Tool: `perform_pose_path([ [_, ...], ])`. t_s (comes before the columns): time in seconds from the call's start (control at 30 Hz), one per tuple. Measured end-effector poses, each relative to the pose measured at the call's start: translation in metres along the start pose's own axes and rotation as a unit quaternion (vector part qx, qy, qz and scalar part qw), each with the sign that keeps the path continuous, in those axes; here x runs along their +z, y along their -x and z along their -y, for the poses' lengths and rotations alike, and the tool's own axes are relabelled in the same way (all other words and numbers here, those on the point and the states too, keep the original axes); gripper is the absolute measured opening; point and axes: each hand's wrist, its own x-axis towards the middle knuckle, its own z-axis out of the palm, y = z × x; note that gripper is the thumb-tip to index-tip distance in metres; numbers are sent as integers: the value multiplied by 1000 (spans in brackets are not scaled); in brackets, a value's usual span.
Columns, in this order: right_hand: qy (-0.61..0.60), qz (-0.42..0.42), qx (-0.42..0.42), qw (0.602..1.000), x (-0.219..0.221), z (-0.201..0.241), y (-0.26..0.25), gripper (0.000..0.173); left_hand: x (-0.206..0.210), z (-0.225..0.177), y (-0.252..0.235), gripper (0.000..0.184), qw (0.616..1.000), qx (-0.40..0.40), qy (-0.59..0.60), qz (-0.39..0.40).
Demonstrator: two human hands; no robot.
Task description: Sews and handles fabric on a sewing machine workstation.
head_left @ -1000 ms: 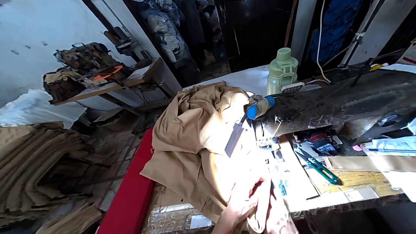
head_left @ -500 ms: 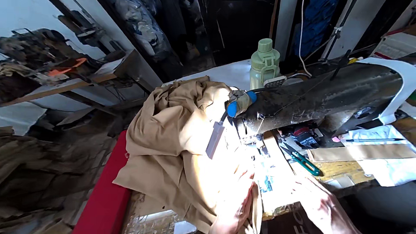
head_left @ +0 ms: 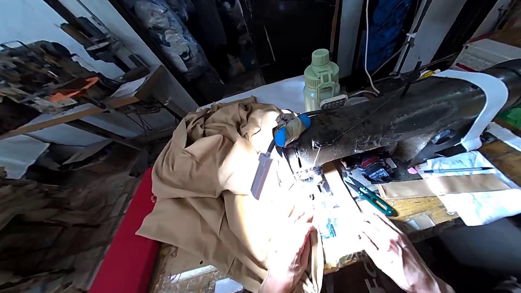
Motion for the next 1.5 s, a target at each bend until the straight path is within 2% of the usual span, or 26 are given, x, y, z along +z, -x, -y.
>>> perform_pose_path([
  [0.13, -32, 6, 19, 999, 1, -3, -6, 23, -1, -1, 0, 26, 1000, -9, 15, 9],
  [0.27, 10, 25, 26, 999, -1, -4, -21, 22, 0, 0, -3, 26, 1000, 2, 2, 4],
  [0.37, -56, 107, 78, 990, -10, -14, -45, 20, -3, -2, -5, 25, 1000, 8, -18, 13],
  [0.4, -78, 79, 83, 990, -9, -19, -55, 19, -6, -4, -5, 26, 999, 5, -22, 24],
  [0.47, -90, -42, 58, 993, -14, -19, -76, 17, -17, -12, -3, 28, 998, -11, -7, 56],
  [0.53, -82, -100, 0, 992, -36, -1, -94, 19, -38, -34, -5, 28, 996, -52, 47, 62],
  [0.57, -82, -97, -38, 991, -46, 13, -96, 18, -50, -48, -10, 31, 992, -81, 85, 35],
  [0.63, -149, -38, -96, 983, -61, 52, -92, 15, -69, -68, -18, 54, 981, -96, 165, -30],
  [0.67, -212, -7, -101, 972, -63, 69, -86, 18, -73, -72, -20, 59, 974, -88, 200, -57],
  [0.73, -362, 34, -42, 931, -55, 89, -71, 30, -72, -77, -22, 48, 954, -79, 267, -112],
  [0.8, -507, 75, 49, 858, -35, 94, -54, 48, -67, -76, -20, 40, 929, -115, 322, -143],
  [0.87, -610, 110, 163, 768, -21, 100, -38, 50, -64, -70, -18, 38, 899, -177, 366, -161],
  [0.9, -633, 118, 200, 738, -16, 102, -31, 48, -62, -65, -17, 36, 889, -198, 379, -166],
  [0.93, -633, 118, 221, 733, -14, 104, -26, 44, -60, -60, -14, 34, 882, -212, 386, -168],
  [1.03, -605, 108, 218, 758, -11, 100, -18, 33, -56, -52, -7, 14, 867, -250, 401, -160],
  [1.1, -572, 100, 213, 786, -13, 94, -19, 27, -56, -49, -2, 20, 865, -250, 408, -150],
  [1.17, -521, 104, 208, 821, -16, 87, -21, 19, -56, -46, 3, 26, 880, -229, 390, -143],
  [1.27, -462, 116, 183, 860, -20, 81, -23, 18, -51, -37, 10, 14, 920, -178, 311, -159],
  [1.33, -416, 121, 159, 887, -23, 78, -24, 16, -48, -31, 12, 12, 924, -147, 312, -162],
  [1.43, -333, 112, 117, 929, -27, 79, -23, 31, -49, -32, 12, 7, 889, -177, 390, -160],
  [1.5, -304, 86, 111, 942, -26, 80, -22, 27, -53, -40, 7, 10, 850, -249, 436, -160],
])
